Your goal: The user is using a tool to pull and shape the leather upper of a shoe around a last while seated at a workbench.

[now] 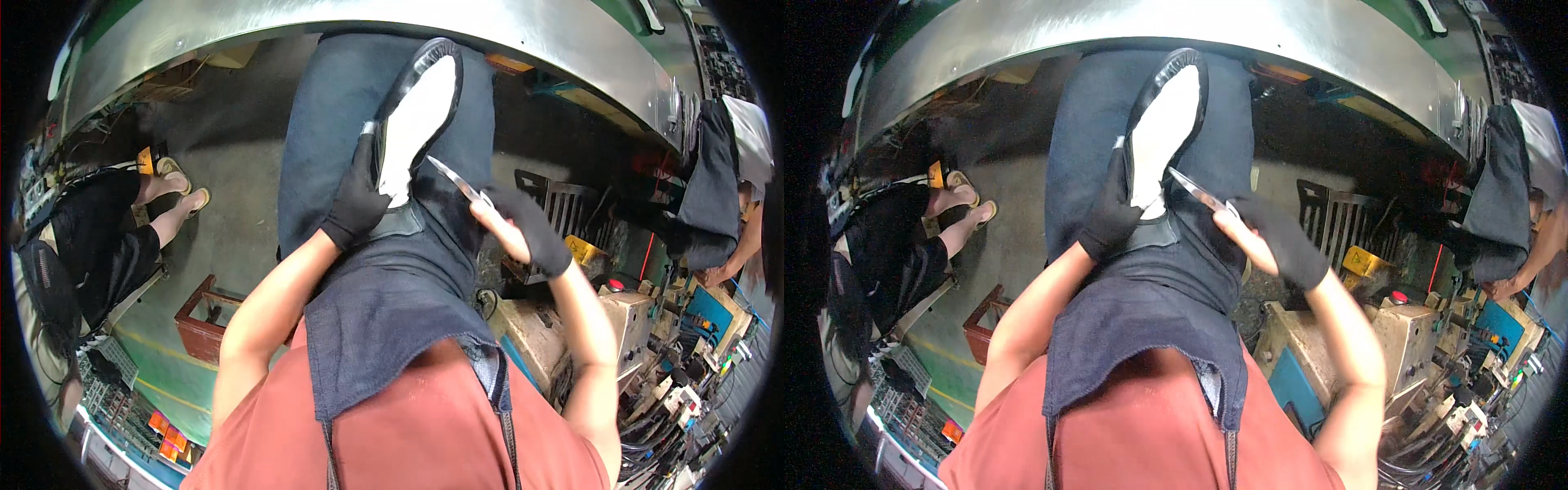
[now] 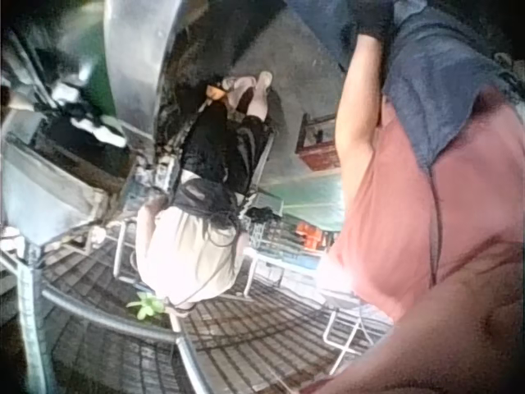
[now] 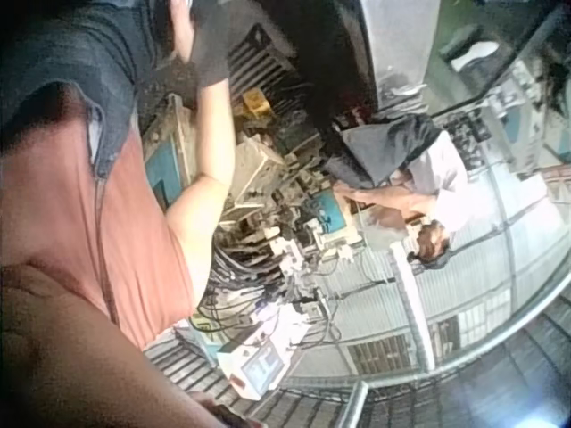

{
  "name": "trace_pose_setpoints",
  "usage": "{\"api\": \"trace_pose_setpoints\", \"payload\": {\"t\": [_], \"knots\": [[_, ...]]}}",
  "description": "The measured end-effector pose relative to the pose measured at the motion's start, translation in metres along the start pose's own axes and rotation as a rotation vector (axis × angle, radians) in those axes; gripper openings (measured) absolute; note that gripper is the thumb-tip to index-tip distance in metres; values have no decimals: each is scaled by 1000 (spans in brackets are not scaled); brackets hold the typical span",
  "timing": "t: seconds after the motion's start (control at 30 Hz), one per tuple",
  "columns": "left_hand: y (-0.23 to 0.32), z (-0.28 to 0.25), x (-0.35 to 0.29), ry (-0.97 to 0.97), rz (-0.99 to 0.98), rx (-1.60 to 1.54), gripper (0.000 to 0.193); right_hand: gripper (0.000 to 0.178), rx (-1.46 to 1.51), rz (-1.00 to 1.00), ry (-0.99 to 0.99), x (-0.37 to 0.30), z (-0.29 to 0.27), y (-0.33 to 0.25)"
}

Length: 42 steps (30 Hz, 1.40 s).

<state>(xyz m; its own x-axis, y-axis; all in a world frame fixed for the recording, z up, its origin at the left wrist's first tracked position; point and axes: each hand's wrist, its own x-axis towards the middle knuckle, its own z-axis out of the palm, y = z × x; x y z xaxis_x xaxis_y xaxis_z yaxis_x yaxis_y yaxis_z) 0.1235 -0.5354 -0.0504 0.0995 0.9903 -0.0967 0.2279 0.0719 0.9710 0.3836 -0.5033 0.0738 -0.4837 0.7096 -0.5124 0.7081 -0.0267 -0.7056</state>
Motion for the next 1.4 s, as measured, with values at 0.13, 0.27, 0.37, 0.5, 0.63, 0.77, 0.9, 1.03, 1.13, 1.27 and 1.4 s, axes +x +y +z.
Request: {"api": "trace_pose_setpoints", "payload": {"t": [0.13, 0.27, 0.37, 0.5, 0.63, 0.77, 0.9, 1.03, 1.13, 1.27, 1.4], "knots": [[4, 9, 1, 28, 33, -9, 91, 40, -292, -305, -25, 41, -14, -28], [4, 0, -8, 1, 30, 83, 96, 40, -788, -146, 22, 48, -2, -59], [3, 1, -4, 23, 114, 357, 98, 42, -904, -699, 181, 81, -18, 13], [6, -3, 11, -98, 69, 187, 89, 42, -889, -728, 194, 93, -24, 25], [-1, 23, 28, 153, -101, -139, 50, 49, -634, -563, -13, 90, -36, 15], [-4, 24, 40, 371, 308, 240, 72, 48, -463, -146, -401, 85, -65, -10], [-22, 20, 41, 306, 73, 62, 66, 49, -943, -129, -416, 72, -52, -66], [2, -10, 47, -38, -258, -391, 57, 38, -748, -740, -139, 33, 23, -90], [27, -33, 43, -192, 180, 130, 44, 40, -380, -720, -119, 54, 11, -30], [9, -38, 36, 11, 212, 442, 37, 36, -411, -258, -75, 43, 1, -16], [54, -25, 37, -69, -291, -570, 42, 41, -180, -325, 30, 28, -7, -8]]}}
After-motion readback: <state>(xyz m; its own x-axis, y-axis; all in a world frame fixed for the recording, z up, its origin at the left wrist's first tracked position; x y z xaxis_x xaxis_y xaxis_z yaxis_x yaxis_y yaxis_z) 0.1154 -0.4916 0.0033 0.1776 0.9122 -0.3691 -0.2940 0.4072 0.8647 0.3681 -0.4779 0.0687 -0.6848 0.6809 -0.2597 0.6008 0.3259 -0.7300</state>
